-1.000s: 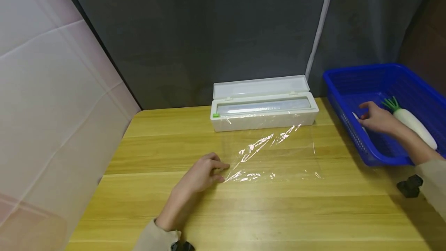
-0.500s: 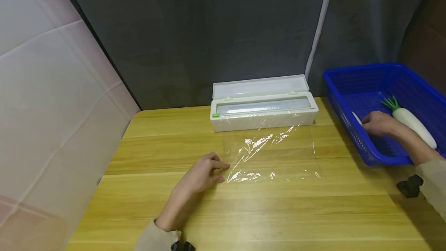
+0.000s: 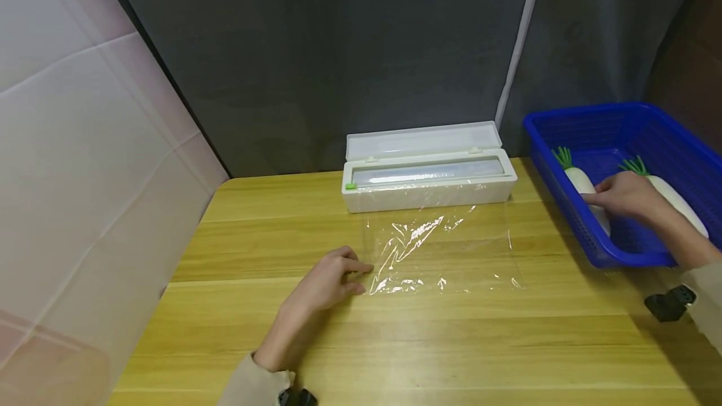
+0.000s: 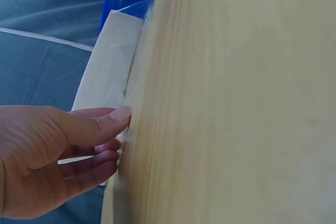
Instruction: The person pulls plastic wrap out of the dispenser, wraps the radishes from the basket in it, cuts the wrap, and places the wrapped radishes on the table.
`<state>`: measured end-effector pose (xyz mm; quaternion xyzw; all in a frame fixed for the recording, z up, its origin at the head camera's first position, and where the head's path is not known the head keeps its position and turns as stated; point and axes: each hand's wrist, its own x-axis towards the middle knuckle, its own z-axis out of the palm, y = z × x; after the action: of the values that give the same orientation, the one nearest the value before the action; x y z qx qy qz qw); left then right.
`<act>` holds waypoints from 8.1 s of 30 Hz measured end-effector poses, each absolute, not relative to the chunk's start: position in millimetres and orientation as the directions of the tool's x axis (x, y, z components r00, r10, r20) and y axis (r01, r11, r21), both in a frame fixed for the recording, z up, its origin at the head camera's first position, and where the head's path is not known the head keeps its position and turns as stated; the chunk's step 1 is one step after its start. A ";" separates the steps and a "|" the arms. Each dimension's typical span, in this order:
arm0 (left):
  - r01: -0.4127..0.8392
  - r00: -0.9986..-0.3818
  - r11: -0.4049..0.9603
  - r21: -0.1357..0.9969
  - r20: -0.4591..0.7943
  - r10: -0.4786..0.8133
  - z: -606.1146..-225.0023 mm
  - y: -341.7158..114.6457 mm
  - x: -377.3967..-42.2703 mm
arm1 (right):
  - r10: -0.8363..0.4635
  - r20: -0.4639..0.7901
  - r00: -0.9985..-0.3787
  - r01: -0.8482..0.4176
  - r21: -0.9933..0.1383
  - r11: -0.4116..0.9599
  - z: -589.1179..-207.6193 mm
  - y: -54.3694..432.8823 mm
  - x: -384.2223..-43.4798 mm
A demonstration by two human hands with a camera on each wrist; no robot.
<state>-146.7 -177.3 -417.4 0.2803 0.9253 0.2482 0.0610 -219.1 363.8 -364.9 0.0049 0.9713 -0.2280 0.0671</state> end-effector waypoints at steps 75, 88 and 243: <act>0.466 -0.845 0.719 0.516 0.018 0.535 -414.5 -174.9 -154.7 | -0.571 0.275 -0.774 -0.617 -0.528 0.583 -379.6 158.4 -208.5; 0.486 -0.836 0.707 0.514 0.038 0.548 -415.2 -174.9 -155.2 | -0.603 0.172 -0.779 -0.595 -0.507 0.623 -399.6 150.5 -206.9; 0.630 -0.771 0.624 0.463 0.276 0.574 -388.6 -182.3 -151.6 | -0.384 0.465 -0.798 -0.600 -0.546 0.585 -421.4 268.1 -147.8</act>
<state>-151.6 -182.3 -388.6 0.3345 0.8996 0.2762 -0.0509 -147.8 268.1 -421.4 -0.2803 0.8775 -0.3590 -0.1501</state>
